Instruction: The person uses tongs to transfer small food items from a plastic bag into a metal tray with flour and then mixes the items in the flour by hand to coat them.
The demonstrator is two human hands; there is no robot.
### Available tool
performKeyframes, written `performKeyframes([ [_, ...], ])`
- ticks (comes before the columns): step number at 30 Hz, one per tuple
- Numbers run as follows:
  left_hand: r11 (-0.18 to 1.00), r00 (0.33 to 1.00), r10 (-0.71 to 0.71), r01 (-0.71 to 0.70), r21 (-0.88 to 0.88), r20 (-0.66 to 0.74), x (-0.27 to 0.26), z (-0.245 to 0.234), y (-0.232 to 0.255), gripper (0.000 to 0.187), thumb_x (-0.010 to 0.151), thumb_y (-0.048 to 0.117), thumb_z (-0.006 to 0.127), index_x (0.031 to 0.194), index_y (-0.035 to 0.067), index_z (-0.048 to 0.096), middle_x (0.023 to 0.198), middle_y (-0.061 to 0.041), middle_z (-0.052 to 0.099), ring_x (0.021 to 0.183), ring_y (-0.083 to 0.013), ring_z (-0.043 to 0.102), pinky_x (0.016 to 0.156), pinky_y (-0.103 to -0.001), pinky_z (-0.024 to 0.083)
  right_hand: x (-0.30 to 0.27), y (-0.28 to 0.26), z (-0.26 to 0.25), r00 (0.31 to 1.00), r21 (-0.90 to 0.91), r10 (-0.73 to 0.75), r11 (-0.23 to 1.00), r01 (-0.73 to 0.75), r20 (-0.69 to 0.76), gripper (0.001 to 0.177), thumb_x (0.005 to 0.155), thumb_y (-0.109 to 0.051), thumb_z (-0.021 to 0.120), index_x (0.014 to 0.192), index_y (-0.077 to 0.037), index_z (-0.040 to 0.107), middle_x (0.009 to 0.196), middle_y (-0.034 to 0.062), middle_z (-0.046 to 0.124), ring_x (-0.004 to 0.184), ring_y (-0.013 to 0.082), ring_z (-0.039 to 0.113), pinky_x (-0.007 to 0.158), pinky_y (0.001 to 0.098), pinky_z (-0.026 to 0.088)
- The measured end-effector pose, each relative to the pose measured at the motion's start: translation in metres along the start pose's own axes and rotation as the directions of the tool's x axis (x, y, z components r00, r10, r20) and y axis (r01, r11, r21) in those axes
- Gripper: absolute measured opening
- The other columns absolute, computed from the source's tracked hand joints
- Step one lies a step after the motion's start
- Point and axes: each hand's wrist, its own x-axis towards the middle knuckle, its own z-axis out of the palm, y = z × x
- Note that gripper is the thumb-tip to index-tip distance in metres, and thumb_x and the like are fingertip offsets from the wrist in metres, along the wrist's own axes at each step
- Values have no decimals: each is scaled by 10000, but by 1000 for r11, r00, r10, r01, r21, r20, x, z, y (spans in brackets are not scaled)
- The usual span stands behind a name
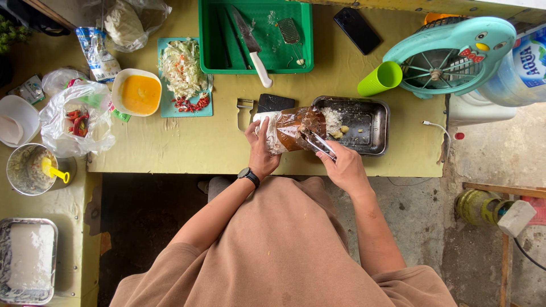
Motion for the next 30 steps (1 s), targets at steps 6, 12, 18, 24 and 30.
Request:
performKeyframes([
  [6, 1000, 1000, -3, 4, 17, -2, 4, 8, -1, 1032, 727, -66, 713, 1621, 138, 239, 1504, -305, 210, 1426, -512, 269, 1134, -534, 427, -1, 9, -3, 997, 23, 64, 998, -63, -40, 294, 927, -211, 734, 1160, -35, 704, 840, 187, 731, 700, 300, 732, 645, 382, 555],
  [12, 1000, 1000, -16, 16, 21, 14, 4, 9, 1, 1041, 721, -64, 720, 1618, 133, 230, 1494, -310, 206, 1421, -520, 264, 1142, -533, 410, 0, 13, -2, 997, 25, 79, 997, -79, -13, 308, 929, -215, 725, 1178, -35, 697, 836, 177, 742, 716, 285, 747, 649, 378, 560],
  [18, 1000, 999, -28, 28, 5, 26, 4, 8, 5, 1037, 722, -66, 706, 1622, 135, 232, 1508, -315, 199, 1436, -520, 266, 1148, -522, 412, 1, 13, 1, 997, 9, 81, 997, -81, -3, 304, 926, -216, 729, 1162, -28, 699, 837, 187, 736, 726, 296, 740, 664, 390, 559],
  [24, 1000, 1000, -16, 16, 4, 8, 3, 6, 7, 1040, 721, -63, 721, 1621, 130, 236, 1507, -310, 209, 1439, -512, 266, 1163, -535, 391, -1, 13, -1, 999, 13, 50, 999, -49, -12, 301, 932, -214, 727, 1162, -23, 696, 841, 183, 728, 733, 297, 731, 663, 390, 555],
  [30, 1000, 1000, -19, 19, 9, -6, 1, 4, 8, 1028, 728, -58, 724, 1618, 127, 243, 1499, -307, 211, 1437, -509, 271, 1155, -530, 400, -4, 20, 1, 998, 47, 60, 997, -59, -24, 303, 939, -222, 722, 1173, -28, 708, 804, 150, 729, 683, 236, 719, 634, 352, 545],
])
